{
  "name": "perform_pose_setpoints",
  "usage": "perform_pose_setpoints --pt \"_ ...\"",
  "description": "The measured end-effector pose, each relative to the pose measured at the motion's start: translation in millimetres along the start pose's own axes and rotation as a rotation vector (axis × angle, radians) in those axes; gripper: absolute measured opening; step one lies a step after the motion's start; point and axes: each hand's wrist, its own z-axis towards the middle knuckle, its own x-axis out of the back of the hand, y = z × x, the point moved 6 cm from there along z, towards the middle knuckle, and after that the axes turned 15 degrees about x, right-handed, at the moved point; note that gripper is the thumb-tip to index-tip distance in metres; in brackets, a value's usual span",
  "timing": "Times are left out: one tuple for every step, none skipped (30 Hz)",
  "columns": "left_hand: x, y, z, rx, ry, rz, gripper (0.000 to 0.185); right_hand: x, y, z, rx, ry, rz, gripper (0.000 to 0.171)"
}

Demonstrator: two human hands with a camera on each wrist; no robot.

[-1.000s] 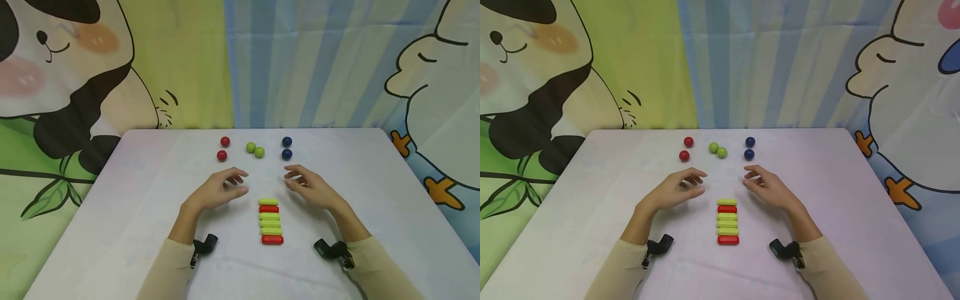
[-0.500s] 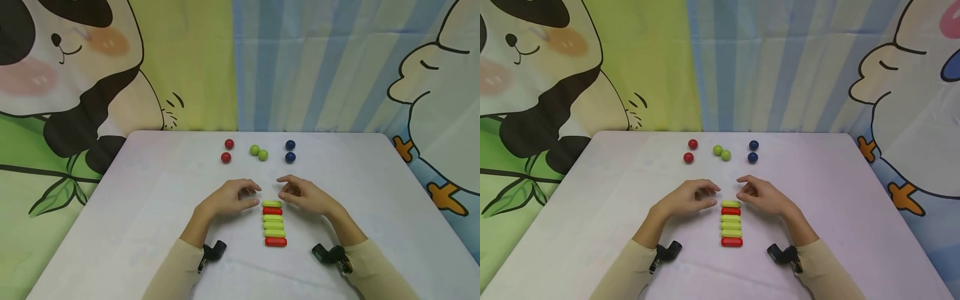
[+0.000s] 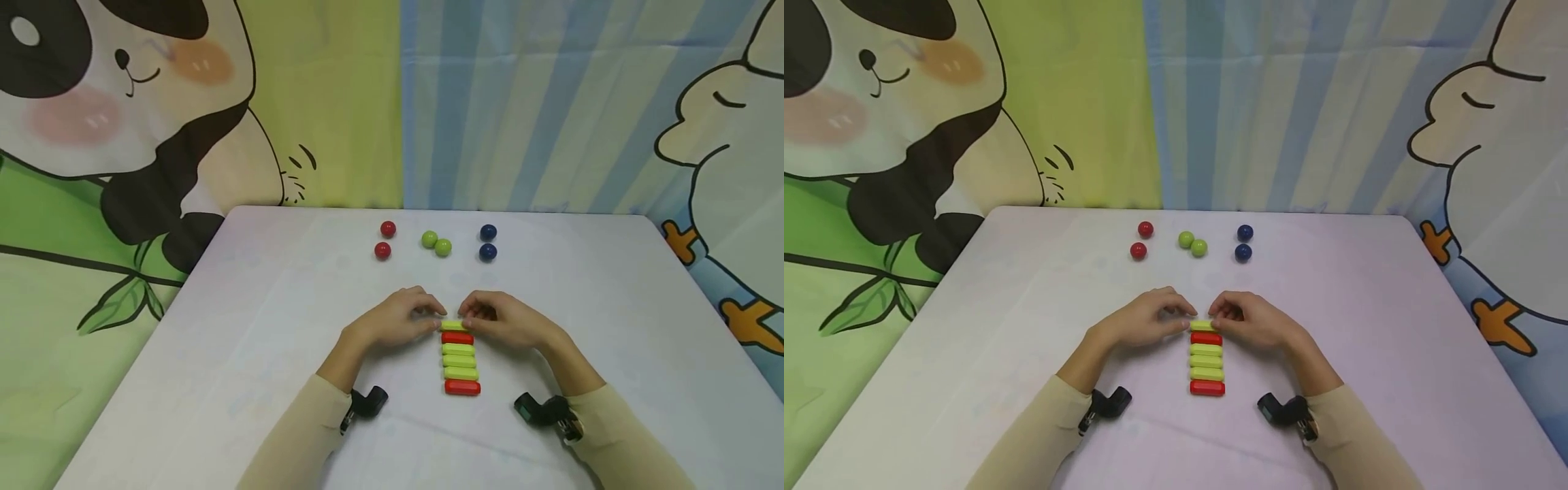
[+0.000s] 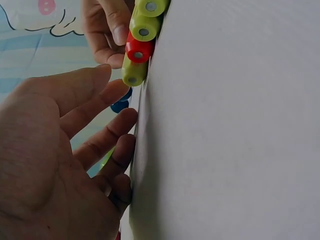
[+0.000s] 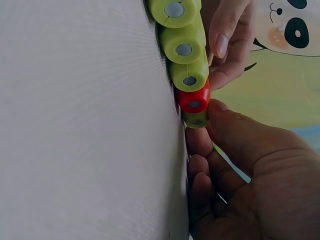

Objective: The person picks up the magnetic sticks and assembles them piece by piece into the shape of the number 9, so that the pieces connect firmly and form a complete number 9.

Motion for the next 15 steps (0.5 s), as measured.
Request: perform_pose_setpoints --pt "-0.3 0.7 1.1 0.002 -0.001 0.005 0.024 0.0 0.0 0.4 0.000 -0.002 -0.004 0.014" --pt "-0.4 1.1 2.0 0.007 0.000 0.012 0.023 -0.1 -0.2 0.9 -0.001 -0.006 -0.009 0.013" --pt "-0.1 1.9 2.5 0.009 0.003 0.020 0.022 -0.1 -0.8 1.7 -0.003 -0.007 -0.011 0.012" --pt "0.2 2.4 3.0 0.011 0.006 0.028 0.022 -0.3 -1.4 2.5 -0.005 -0.008 -0.016 0.010" --pt "0.4 2.4 3.6 0.012 0.012 0.034 0.021 -0.4 -2.2 3.3 -0.007 -0.009 -0.023 0.009" --pt "0.5 2.4 4.1 0.013 0.017 0.041 0.020 -0.5 -3.3 4.3 -0.005 -0.008 -0.028 0.008" --pt "0.5 2.4 4.5 0.014 0.019 0.047 0.020 -0.8 -4.3 5.0 -0.005 -0.007 -0.031 0.008" --pt "0.2 2.2 5.0 0.012 0.019 0.054 0.020 -1.3 -4.7 5.5 -0.005 -0.007 -0.033 0.007" --pt "-0.2 2.1 5.3 0.010 0.018 0.058 0.020 -1.9 -5.3 5.7 -0.007 -0.007 -0.033 0.007" --pt "-0.9 1.8 6.0 0.008 0.017 0.066 0.019 -2.6 -5.4 5.8 -0.006 -0.007 -0.037 0.008" --pt "-1.4 2.1 6.6 0.005 0.019 0.075 0.019 -3.0 -5.5 5.6 -0.005 -0.005 -0.040 0.009" --pt "-1.6 2.8 6.9 0.002 0.018 0.080 0.019 -3.2 -5.2 5.1 -0.008 -0.004 -0.044 0.009" --pt "-1.9 3.7 7.7 -0.005 0.020 0.086 0.018 -3.2 -4.5 4.3 -0.016 -0.004 -0.051 0.009" --pt "-2.1 4.5 8.7 -0.010 0.024 0.092 0.018 -2.7 -3.9 3.4 -0.023 -0.003 -0.059 0.009" --pt "-1.8 5.9 9.4 -0.017 0.030 0.092 0.018 -1.7 -4.0 2.5 -0.025 -0.001 -0.067 0.010"
